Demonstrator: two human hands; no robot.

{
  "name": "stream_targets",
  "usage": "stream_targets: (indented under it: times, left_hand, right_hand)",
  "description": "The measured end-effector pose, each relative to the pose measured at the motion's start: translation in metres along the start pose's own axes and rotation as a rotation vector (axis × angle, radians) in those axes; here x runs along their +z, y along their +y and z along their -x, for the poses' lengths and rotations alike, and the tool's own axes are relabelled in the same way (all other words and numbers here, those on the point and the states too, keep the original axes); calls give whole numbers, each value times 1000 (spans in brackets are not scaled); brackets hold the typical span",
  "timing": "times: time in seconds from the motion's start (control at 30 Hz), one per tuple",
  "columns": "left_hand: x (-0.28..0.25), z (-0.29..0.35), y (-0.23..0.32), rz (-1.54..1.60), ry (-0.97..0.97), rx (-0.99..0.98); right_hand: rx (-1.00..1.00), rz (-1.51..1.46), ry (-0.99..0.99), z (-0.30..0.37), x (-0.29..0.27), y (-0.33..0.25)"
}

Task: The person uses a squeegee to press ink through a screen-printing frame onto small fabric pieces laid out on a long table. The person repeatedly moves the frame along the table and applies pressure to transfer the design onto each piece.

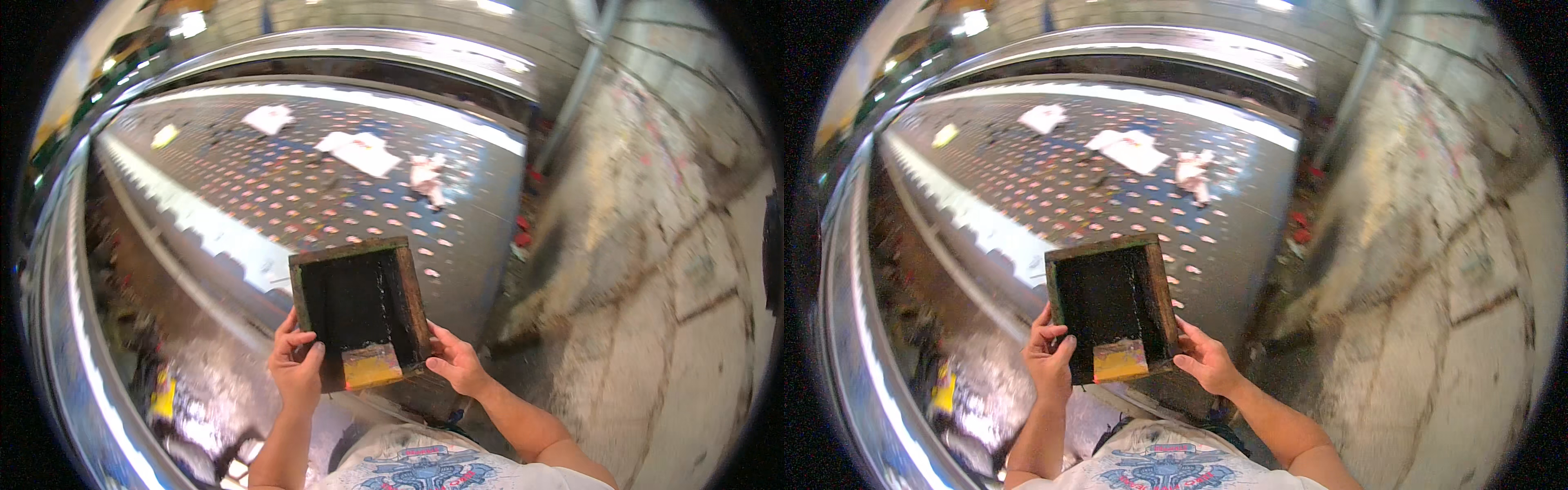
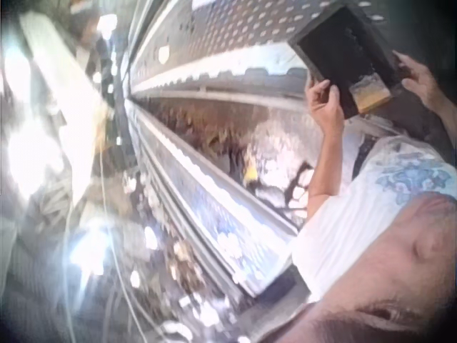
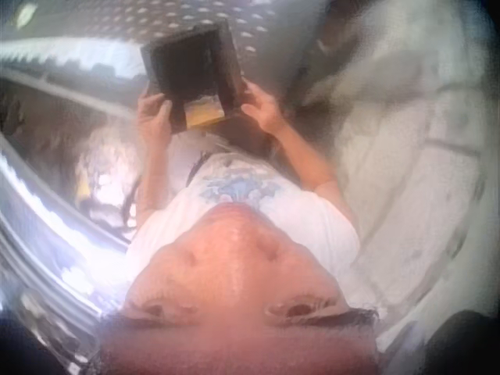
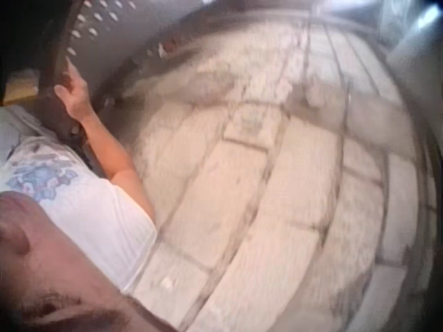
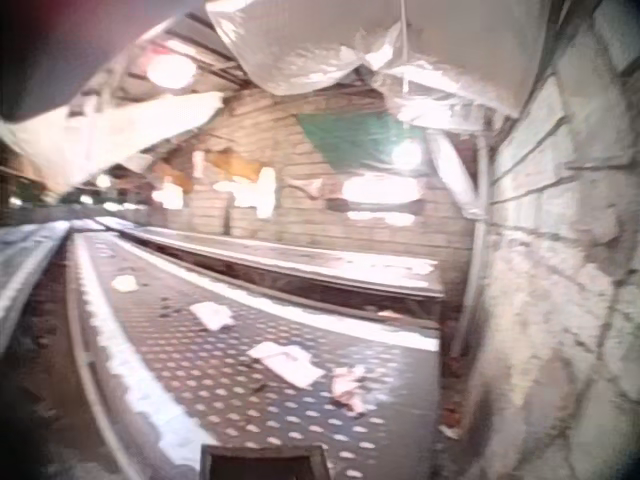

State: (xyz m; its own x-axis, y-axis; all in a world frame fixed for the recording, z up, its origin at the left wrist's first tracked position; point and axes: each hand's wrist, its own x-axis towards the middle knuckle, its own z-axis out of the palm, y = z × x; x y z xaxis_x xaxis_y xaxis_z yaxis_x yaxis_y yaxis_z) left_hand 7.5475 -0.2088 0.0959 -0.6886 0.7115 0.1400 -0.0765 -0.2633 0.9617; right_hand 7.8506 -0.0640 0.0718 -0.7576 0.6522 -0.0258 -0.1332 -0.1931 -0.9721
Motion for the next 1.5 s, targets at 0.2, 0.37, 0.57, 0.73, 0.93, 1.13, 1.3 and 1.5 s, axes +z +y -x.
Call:
stream_targets:
  times: [0.2, 0.37, 0.57, 0.73, 0.93, 1.13, 1.3, 1.5]
  left_hand:
    - [-2, 130, 26, -183, 443, 27]
    - [-25, 214, 41, -223, 730, 65]
    - [-23, 281, 24, -288, 913, 118]
    - [13, 287, 5, -230, 1042, 174]
    - [78, 246, -16, -223, 1064, 118]
    - [218, 155, -61, -182, 1062, 235]
    - [304, 100, -70, -271, 1087, 96]
    - [342, 55, -75, -275, 1090, 199]
  right_hand:
    - [148, -148, -398, -6, -9, 13]
    - [340, -100, -555, 21, 32, 30]
    - [346, -27, -738, 24, 48, 35]
    - [330, -9, -841, -2, 29, 21]
    - [301, -15, -847, -52, -45, 21]
    - [329, -33, -854, -133, -187, -13]
    - [330, -9, -819, -187, -269, -45]
    - [327, -50, -795, -219, -310, -47]
